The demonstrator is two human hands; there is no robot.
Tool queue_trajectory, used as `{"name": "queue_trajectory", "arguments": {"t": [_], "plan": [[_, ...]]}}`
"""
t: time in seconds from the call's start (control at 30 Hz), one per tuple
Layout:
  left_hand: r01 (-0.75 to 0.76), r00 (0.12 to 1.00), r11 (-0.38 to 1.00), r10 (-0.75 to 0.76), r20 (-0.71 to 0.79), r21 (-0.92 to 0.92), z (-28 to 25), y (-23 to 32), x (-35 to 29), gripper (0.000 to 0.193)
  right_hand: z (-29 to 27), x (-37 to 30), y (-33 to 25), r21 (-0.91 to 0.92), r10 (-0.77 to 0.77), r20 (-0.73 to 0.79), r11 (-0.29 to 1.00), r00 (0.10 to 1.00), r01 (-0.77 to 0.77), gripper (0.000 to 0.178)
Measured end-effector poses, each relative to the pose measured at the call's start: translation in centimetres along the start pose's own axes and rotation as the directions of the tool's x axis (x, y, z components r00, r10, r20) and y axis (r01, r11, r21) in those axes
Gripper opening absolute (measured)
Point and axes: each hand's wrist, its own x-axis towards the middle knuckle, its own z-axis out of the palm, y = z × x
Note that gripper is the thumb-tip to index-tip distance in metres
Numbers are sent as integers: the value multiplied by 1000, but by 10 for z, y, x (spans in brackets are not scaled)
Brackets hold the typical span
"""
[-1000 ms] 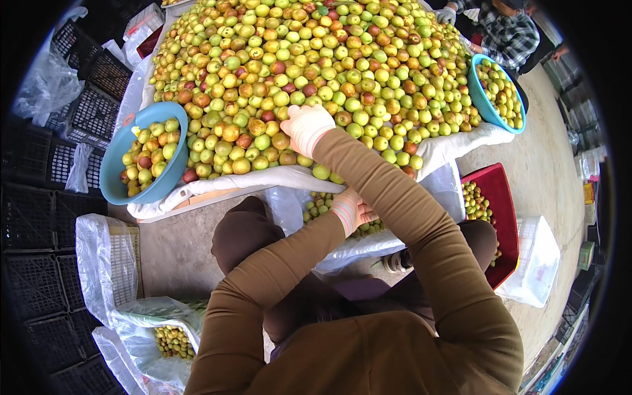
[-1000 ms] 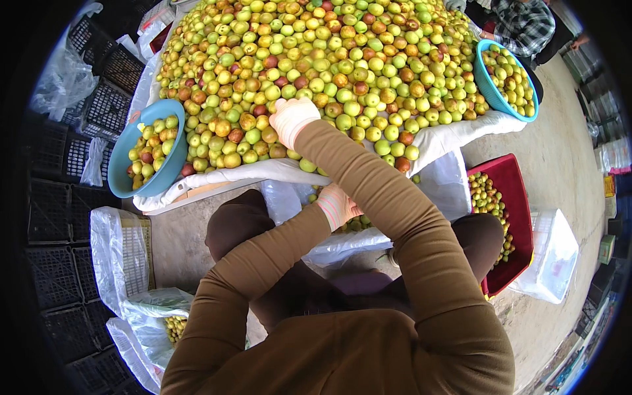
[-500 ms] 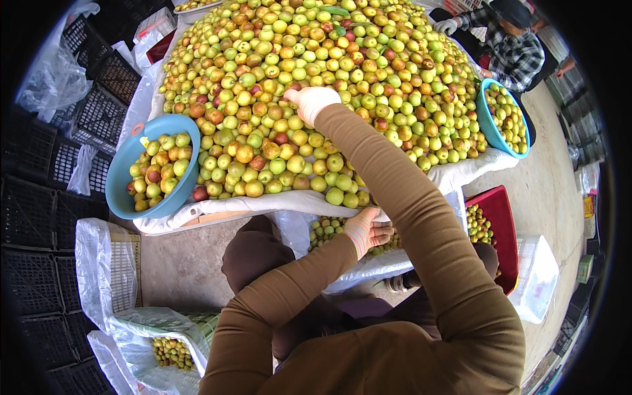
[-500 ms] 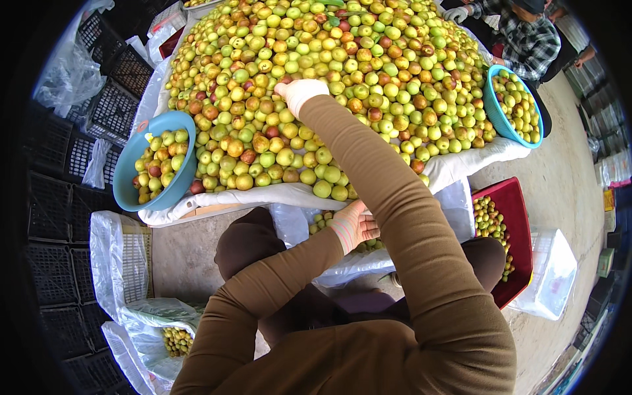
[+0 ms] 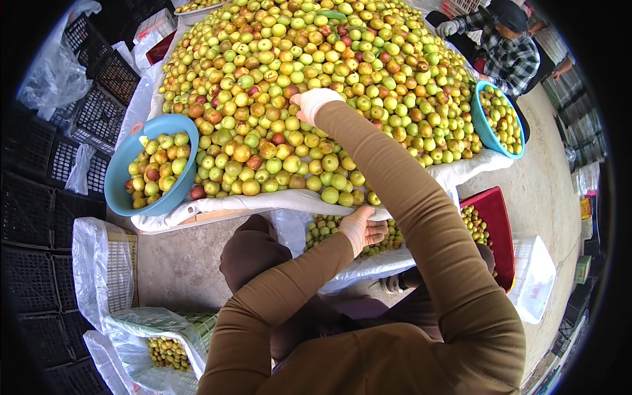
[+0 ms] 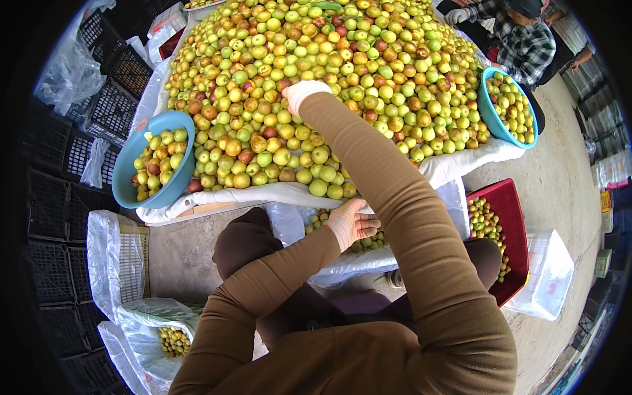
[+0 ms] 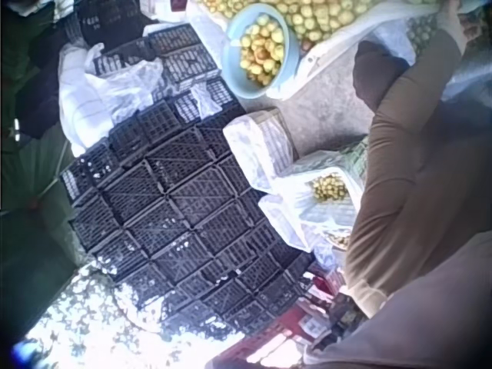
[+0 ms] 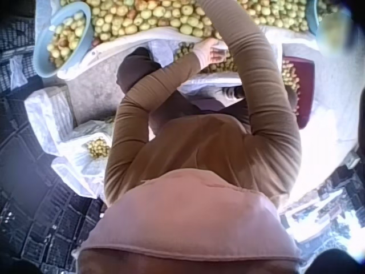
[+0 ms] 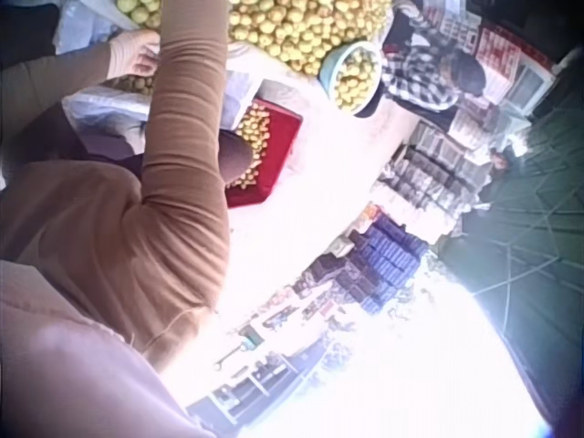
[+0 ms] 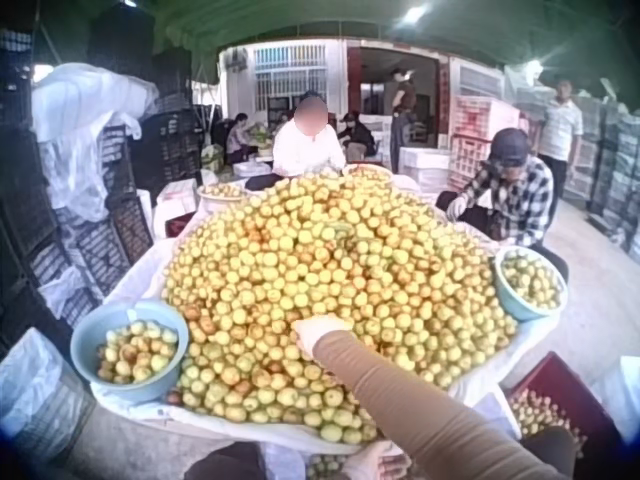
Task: The person sorts small round fruits from a large pile on a table into a white plastic bin below. They handle the fruits by hand, picking them up and placing them into the bin repeatedly.
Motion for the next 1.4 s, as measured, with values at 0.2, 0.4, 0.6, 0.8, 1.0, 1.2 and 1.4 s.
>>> {"name": "queue_trajectory", "arguments": {"t": [0.2, 0.4, 0.6, 0.8, 1.0, 1.2, 1.4], "plan": [[-25, 999, 999, 24, 27, 41, -4, -1, 0, 32, -19, 2, -8, -79, -17, 26, 997, 1000, 19, 45], [7, 995, 999, -10, 104, 33, -6, -3, 1, 40, 32, -75, 51, 995, -55, -44, -94, 998, 39, 39], [1, 994, 999, -7, 106, 51, -9, 5, 1, 52, 77, -165, 84, 720, -164, -149, -694, 975, -7, 32], [-7, 999, 996, 2, 53, 91, -10, 10, -12, 50, 82, -236, 97, 804, 57, -235, -549, 970, 227, 62], [-19, 942, 871, -149, 300, 491, -1, -5, -38, 41, 103, -301, 140, 970, 326, -226, 160, 918, 182, 50], [-507, 816, 807, 336, 470, 303, 47, -7, -57, 37, 129, -321, 136, 856, 252, -428, 420, 868, 300, 56], [-585, 809, 613, 484, 333, 531, 74, -24, -50, 27, 137, -331, 126, 880, 297, -436, 339, 850, 333, 53]]}}
